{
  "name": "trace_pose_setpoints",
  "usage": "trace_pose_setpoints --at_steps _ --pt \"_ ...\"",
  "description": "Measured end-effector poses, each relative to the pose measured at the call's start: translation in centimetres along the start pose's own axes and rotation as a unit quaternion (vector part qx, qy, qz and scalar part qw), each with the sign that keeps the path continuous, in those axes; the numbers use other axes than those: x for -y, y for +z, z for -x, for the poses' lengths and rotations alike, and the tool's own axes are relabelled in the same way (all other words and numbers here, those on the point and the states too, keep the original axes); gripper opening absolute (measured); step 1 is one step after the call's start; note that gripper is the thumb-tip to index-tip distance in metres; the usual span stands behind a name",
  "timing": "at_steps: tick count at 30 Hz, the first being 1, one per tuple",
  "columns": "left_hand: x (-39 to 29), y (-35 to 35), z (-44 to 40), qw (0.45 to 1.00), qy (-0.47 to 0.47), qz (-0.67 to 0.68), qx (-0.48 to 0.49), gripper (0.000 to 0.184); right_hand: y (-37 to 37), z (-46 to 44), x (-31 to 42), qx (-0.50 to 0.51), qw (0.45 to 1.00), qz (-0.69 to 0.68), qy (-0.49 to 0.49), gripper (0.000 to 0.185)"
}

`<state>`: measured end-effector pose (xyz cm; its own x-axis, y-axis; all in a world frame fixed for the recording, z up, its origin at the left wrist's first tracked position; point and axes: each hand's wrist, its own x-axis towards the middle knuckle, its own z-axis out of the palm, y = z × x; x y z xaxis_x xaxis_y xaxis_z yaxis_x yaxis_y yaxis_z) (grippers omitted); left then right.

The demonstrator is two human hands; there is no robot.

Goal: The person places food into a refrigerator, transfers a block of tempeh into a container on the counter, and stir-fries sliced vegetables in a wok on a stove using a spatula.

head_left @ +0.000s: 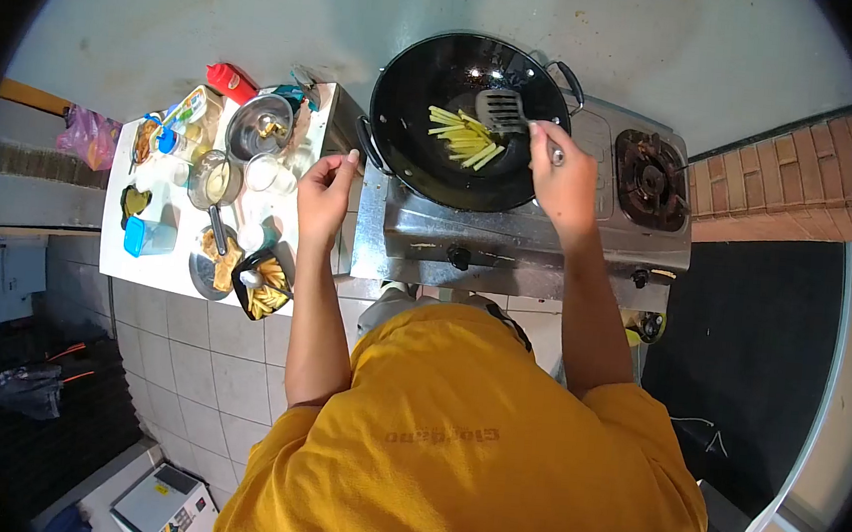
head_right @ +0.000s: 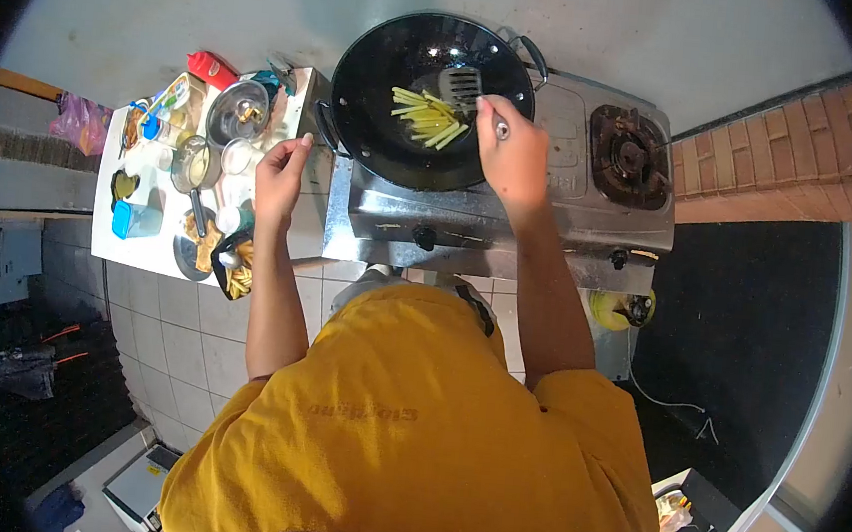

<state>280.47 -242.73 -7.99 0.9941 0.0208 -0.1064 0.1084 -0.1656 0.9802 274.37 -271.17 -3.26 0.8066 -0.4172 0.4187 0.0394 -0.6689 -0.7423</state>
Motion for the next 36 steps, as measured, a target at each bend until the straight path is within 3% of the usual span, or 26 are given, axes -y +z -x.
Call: trace_pose_setpoints --at_steps 7,11,14,16,23,27,33,36 --pt "-0.1 -0.1 -0.3 1.000 0.012 0.009 0.002 0.026 -1.4 0.9 1.9 0.063 0.997 -0.028 0.029 0.017" --pt "0.1 -0.3 -0.8 1.000 0.001 -0.004 0.006 0.026 -0.9 1.0 0.2 0.051 0.998 0.004 0.042 0.017" --pt "0.2 0.2 -0.9 1.000 0.012 0.014 0.004 0.026 0.2 0.8 -0.6 0.012 1.000 0.003 -0.022 0.017" --pt "-0.5 0.2 -0.7 1.000 0.006 0.013 0.012 0.027 0.4 0.8 -0.2 0.047 0.998 -0.023 0.021 0.018" --pt "-0.6 0.1 -1.3 1.000 0.003 0.009 0.004 0.025 -0.9 0.4 0.2 0.013 1.000 -0.014 0.019 0.020" --pt "-0.3 0.4 -1.6 1.000 0.019 0.015 0.011 0.025 0.4 0.8 1.0 0.087 0.991 -0.063 0.074 0.021" --pt "-0.5 0.7 -1.6 0.999 0.022 0.035 0.023 0.024 3.2 0.7 0.4 0.040 0.996 -0.036 -0.073 0.016" --pt "-0.5 0.4 -1.6 0.998 0.032 0.039 0.024 0.024 1.7 0.8 0.9 0.044 0.997 -0.013 -0.057 0.016"
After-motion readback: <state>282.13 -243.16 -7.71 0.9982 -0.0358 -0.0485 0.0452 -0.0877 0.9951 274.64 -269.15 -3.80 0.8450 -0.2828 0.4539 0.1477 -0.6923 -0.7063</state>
